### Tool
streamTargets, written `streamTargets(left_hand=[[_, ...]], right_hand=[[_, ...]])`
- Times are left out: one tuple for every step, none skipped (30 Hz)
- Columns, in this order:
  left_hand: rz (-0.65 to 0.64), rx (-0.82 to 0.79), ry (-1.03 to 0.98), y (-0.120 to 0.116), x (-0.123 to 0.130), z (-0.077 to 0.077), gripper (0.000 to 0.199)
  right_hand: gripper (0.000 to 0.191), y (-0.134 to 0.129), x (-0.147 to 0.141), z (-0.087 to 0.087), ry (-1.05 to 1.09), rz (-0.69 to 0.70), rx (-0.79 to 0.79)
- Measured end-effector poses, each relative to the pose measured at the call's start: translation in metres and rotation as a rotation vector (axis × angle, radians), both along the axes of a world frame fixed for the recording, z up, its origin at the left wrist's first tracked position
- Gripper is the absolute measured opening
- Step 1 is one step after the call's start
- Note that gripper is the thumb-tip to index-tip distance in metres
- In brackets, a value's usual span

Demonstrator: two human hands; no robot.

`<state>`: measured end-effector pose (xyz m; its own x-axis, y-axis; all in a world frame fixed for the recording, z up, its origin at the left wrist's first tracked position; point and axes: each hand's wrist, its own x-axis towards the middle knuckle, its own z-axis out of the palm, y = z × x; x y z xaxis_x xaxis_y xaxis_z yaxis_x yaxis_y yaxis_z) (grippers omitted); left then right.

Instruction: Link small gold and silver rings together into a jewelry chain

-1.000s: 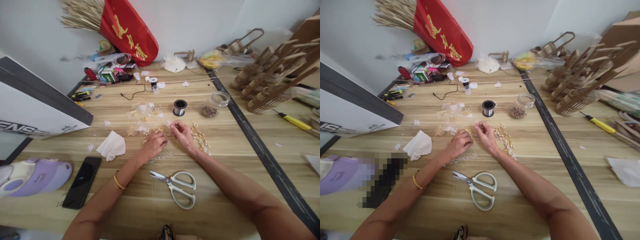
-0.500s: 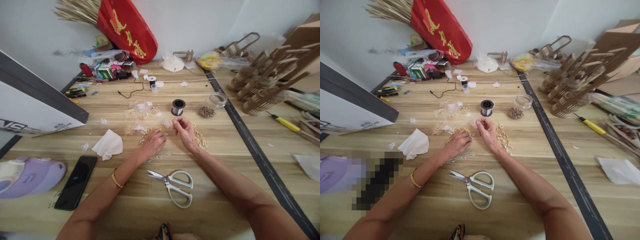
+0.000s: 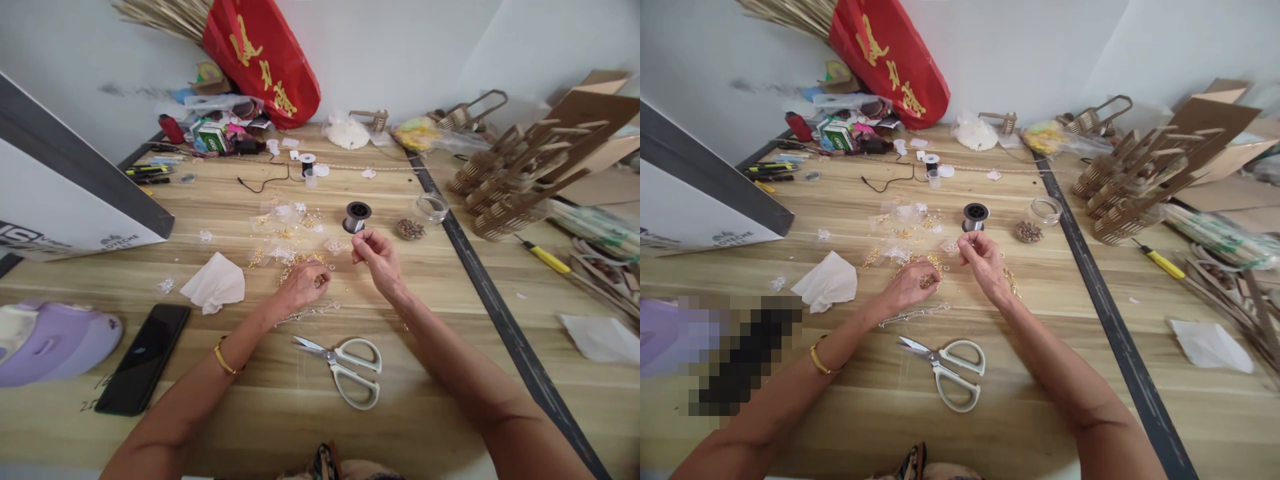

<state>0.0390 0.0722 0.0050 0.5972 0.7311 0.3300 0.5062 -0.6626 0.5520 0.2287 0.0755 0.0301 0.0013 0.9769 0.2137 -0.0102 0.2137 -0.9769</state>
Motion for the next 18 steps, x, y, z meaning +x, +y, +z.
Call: streamTargets(left_hand=[[0.006,-0.012,-0.02,0.0,0.0,0.0,0.011],[0.012,-0.016,-0.034,0.0,0.0,0.001,0.011],[0.014,-0.012,-0.043,-0.001,0.001,0.001,0.011],[0.014,0.0,-0.045,-0.001,0.001,0.002,0.011],[0.015,0.017,-0.043,-0.001,0.001,0.002,0.011],[0.015,0.036,-0.038,-0.001,0.001,0.003,0.011],[0.016,0.053,-0.033,-0.002,0.001,0.003,0.011],[0.018,0.062,-0.028,-0.002,0.001,0.003,0.012],[0.022,0.061,-0.027,-0.003,0.001,0.002,0.012],[0.027,0.051,-0.026,-0.004,0.001,0.002,0.012],[0.034,0.032,-0.025,-0.004,0.001,0.001,0.012],[0.046,0.01,-0.025,-0.005,0.001,0.0,0.012],[0.058,-0.014,-0.026,-0.006,0.0,-0.001,0.012],[0.068,-0.04,-0.026,-0.007,0.0,-0.001,0.012],[0.075,-0.065,-0.028,-0.008,0.0,-0.001,0.012],[0.078,-0.089,-0.033,-0.009,0.0,0.0,0.012],[0.079,-0.11,-0.041,-0.01,0.001,0.0,0.013],[0.077,-0.127,-0.052,-0.011,0.001,0.001,0.013]], right_hand=[[0.027,0.0,0.001,0.002,-0.003,0.008,0.004],[0.027,0.001,0.002,0.004,-0.004,0.017,0.01],[0.026,0.001,0.003,0.006,-0.004,0.025,0.015],[0.025,0.001,0.004,0.008,-0.004,0.033,0.017],[0.025,0.0,0.005,0.01,-0.007,0.04,0.017],[0.025,0.0,0.006,0.012,-0.012,0.045,0.014],[0.026,0.0,0.007,0.013,-0.018,0.046,0.011],[0.026,-0.001,0.008,0.014,-0.026,0.045,0.008],[0.027,-0.001,0.008,0.015,-0.036,0.043,0.003],[0.028,-0.002,0.009,0.015,-0.045,0.039,-0.002],[0.029,-0.003,0.009,0.015,-0.052,0.034,-0.007],[0.03,-0.003,0.01,0.015,-0.058,0.027,-0.011],[0.03,-0.004,0.01,0.014,-0.063,0.019,-0.015],[0.03,-0.005,0.011,0.014,-0.064,0.012,-0.017],[0.029,-0.007,0.011,0.013,-0.063,0.007,-0.02],[0.029,-0.009,0.012,0.012,-0.06,0.003,-0.022],[0.028,-0.011,0.012,0.01,-0.06,0.002,-0.026],[0.027,-0.013,0.013,0.009,-0.059,0.0,-0.03]])
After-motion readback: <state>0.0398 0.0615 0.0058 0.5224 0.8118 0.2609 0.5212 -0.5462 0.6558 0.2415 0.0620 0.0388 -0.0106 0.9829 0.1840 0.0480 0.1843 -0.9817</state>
